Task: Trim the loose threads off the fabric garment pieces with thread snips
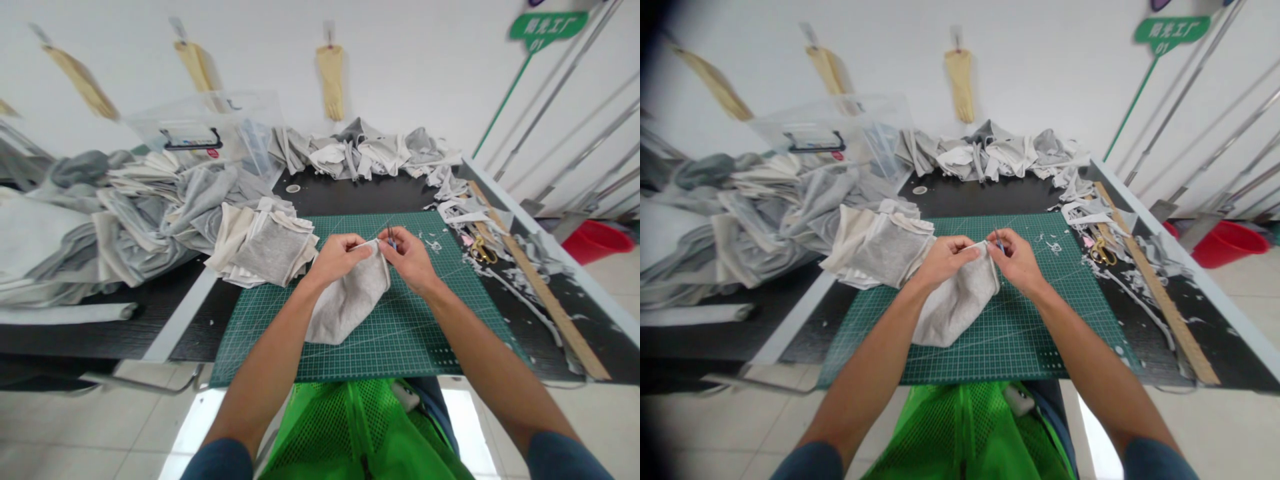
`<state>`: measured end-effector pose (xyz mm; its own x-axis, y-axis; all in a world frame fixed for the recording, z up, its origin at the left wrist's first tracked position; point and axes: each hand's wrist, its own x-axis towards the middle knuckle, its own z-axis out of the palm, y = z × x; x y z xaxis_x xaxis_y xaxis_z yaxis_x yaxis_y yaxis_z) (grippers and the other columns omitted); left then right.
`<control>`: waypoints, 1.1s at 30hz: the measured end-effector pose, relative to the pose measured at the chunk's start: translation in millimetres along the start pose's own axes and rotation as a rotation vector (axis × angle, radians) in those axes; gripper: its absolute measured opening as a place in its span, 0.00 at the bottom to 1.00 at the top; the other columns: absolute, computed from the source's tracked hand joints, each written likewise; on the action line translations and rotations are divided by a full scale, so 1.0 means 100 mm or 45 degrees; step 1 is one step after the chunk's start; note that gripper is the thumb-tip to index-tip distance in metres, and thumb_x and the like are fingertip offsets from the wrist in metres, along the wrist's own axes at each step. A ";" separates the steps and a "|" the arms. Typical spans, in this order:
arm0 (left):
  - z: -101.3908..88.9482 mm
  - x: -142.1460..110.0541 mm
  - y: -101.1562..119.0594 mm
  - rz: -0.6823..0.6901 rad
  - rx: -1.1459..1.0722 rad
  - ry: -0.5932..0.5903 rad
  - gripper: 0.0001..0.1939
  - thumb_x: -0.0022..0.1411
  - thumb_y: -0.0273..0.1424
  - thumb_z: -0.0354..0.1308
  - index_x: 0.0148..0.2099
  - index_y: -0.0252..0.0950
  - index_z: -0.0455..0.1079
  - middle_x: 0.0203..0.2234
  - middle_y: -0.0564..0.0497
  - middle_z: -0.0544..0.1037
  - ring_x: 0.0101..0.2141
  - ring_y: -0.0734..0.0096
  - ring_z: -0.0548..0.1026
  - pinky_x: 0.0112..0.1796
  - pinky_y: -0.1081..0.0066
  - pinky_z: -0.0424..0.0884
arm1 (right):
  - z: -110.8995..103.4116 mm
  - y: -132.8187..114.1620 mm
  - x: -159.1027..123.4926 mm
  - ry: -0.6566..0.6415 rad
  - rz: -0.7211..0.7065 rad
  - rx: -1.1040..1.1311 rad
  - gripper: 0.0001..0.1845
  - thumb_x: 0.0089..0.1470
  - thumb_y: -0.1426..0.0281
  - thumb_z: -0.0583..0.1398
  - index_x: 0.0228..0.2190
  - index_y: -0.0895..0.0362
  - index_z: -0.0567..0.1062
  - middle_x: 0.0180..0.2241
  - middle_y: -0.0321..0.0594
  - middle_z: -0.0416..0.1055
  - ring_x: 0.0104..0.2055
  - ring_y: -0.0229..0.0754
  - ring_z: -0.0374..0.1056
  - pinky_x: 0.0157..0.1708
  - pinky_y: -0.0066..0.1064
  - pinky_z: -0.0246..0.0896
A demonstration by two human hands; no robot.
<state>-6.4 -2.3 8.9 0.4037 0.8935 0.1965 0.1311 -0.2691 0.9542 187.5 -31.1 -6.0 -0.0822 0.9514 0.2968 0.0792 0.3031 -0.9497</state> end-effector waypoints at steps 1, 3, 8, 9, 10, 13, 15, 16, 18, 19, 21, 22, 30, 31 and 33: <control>0.00 -0.01 0.01 -0.005 0.008 0.012 0.14 0.57 0.42 0.66 0.31 0.35 0.77 0.24 0.52 0.76 0.26 0.72 0.70 0.29 0.71 0.64 | 0.01 0.00 0.00 0.004 0.003 -0.003 0.17 0.59 0.54 0.65 0.41 0.52 0.73 0.29 0.34 0.70 0.28 0.37 0.62 0.28 0.32 0.57; 0.01 -0.02 0.02 -0.011 0.018 0.041 0.16 0.57 0.43 0.66 0.32 0.34 0.78 0.25 0.51 0.77 0.27 0.72 0.70 0.28 0.72 0.64 | 0.01 0.00 -0.01 0.012 0.004 -0.019 0.17 0.59 0.54 0.65 0.41 0.52 0.73 0.29 0.34 0.69 0.27 0.37 0.61 0.27 0.32 0.56; 0.02 -0.02 0.03 0.025 0.035 0.081 0.16 0.58 0.44 0.67 0.33 0.34 0.79 0.26 0.51 0.78 0.28 0.72 0.70 0.29 0.72 0.63 | 0.01 0.00 -0.01 0.055 -0.040 0.003 0.18 0.58 0.55 0.67 0.43 0.52 0.73 0.33 0.35 0.72 0.30 0.37 0.64 0.30 0.32 0.60; 0.02 -0.02 0.03 0.033 0.037 0.079 0.16 0.58 0.44 0.67 0.33 0.34 0.79 0.27 0.51 0.78 0.28 0.72 0.71 0.29 0.72 0.64 | 0.01 0.00 -0.01 0.064 -0.049 0.010 0.18 0.57 0.55 0.67 0.43 0.52 0.73 0.34 0.36 0.73 0.31 0.38 0.66 0.31 0.32 0.61; 0.02 -0.02 0.02 0.039 0.035 0.074 0.16 0.58 0.44 0.67 0.34 0.34 0.79 0.28 0.50 0.79 0.29 0.72 0.72 0.30 0.72 0.65 | 0.01 0.00 -0.01 0.076 -0.054 0.014 0.19 0.56 0.55 0.68 0.43 0.52 0.73 0.35 0.36 0.74 0.33 0.38 0.67 0.33 0.33 0.63; 0.02 -0.01 0.00 0.040 0.024 0.065 0.14 0.57 0.42 0.67 0.37 0.35 0.81 0.30 0.49 0.81 0.30 0.71 0.73 0.32 0.71 0.67 | 0.00 0.00 0.00 0.099 -0.041 0.002 0.21 0.53 0.55 0.70 0.43 0.52 0.73 0.36 0.37 0.75 0.36 0.40 0.70 0.38 0.35 0.66; 0.02 -0.01 -0.02 0.036 0.028 0.075 0.13 0.57 0.40 0.68 0.37 0.36 0.81 0.30 0.50 0.81 0.29 0.71 0.73 0.31 0.72 0.66 | 0.00 0.00 0.01 0.090 -0.045 -0.024 0.21 0.53 0.55 0.70 0.42 0.52 0.73 0.36 0.38 0.75 0.37 0.41 0.71 0.39 0.36 0.67; 0.02 -0.01 -0.02 0.034 0.034 0.085 0.12 0.57 0.39 0.68 0.37 0.36 0.81 0.30 0.50 0.80 0.29 0.72 0.72 0.31 0.72 0.66 | 0.00 -0.01 0.01 0.083 -0.054 -0.036 0.21 0.53 0.55 0.70 0.42 0.53 0.74 0.36 0.38 0.75 0.37 0.42 0.71 0.40 0.36 0.67; 0.03 -0.01 -0.02 0.035 0.038 0.108 0.10 0.56 0.38 0.68 0.37 0.36 0.81 0.30 0.51 0.81 0.29 0.72 0.72 0.31 0.72 0.65 | 0.01 -0.02 0.00 0.069 -0.076 -0.052 0.19 0.53 0.56 0.69 0.41 0.53 0.74 0.37 0.39 0.75 0.38 0.43 0.71 0.40 0.37 0.67; 0.04 -0.01 -0.02 0.040 0.031 0.117 0.10 0.56 0.37 0.68 0.37 0.36 0.81 0.30 0.51 0.81 0.29 0.72 0.72 0.31 0.72 0.65 | 0.01 -0.02 0.00 0.068 -0.083 -0.056 0.18 0.54 0.56 0.69 0.41 0.53 0.74 0.37 0.39 0.75 0.39 0.43 0.71 0.40 0.37 0.67; 0.05 -0.01 -0.02 0.051 0.002 0.127 0.10 0.55 0.37 0.69 0.36 0.36 0.81 0.30 0.50 0.81 0.29 0.72 0.73 0.31 0.72 0.66 | 0.02 -0.04 0.00 0.076 -0.092 -0.057 0.17 0.55 0.56 0.68 0.40 0.52 0.74 0.37 0.39 0.75 0.39 0.43 0.71 0.41 0.37 0.67; 0.05 -0.01 -0.02 0.054 -0.013 0.128 0.11 0.56 0.38 0.69 0.35 0.36 0.81 0.29 0.50 0.81 0.30 0.71 0.73 0.31 0.72 0.66 | 0.03 -0.04 -0.01 0.082 -0.098 -0.057 0.16 0.55 0.57 0.68 0.40 0.52 0.74 0.38 0.40 0.75 0.40 0.43 0.71 0.42 0.37 0.67; 0.09 -0.03 0.03 0.003 -0.037 0.192 0.15 0.56 0.43 0.69 0.35 0.36 0.82 0.28 0.50 0.82 0.28 0.70 0.74 0.30 0.71 0.67 | 0.01 -0.01 -0.01 0.124 -0.112 -0.103 0.14 0.58 0.57 0.65 0.41 0.52 0.76 0.38 0.39 0.75 0.37 0.41 0.68 0.38 0.36 0.65; 0.09 -0.03 0.03 0.003 -0.038 0.211 0.15 0.55 0.43 0.69 0.35 0.36 0.82 0.29 0.49 0.82 0.29 0.70 0.74 0.30 0.70 0.67 | 0.01 -0.01 -0.01 0.114 -0.115 -0.094 0.14 0.59 0.57 0.65 0.42 0.52 0.76 0.38 0.39 0.75 0.37 0.41 0.68 0.38 0.35 0.65; 0.09 -0.03 0.04 0.013 -0.048 0.244 0.14 0.54 0.41 0.70 0.35 0.36 0.82 0.30 0.49 0.83 0.29 0.70 0.74 0.31 0.70 0.68 | 0.01 -0.02 -0.02 0.077 -0.128 -0.045 0.15 0.58 0.57 0.66 0.42 0.52 0.75 0.39 0.39 0.75 0.39 0.42 0.70 0.40 0.36 0.66</control>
<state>1.4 -9.7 10.4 0.2243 0.9440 0.2422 0.0925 -0.2680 0.9590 186.2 -33.4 -5.0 -0.0311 0.9175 0.3965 0.1085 0.3975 -0.9112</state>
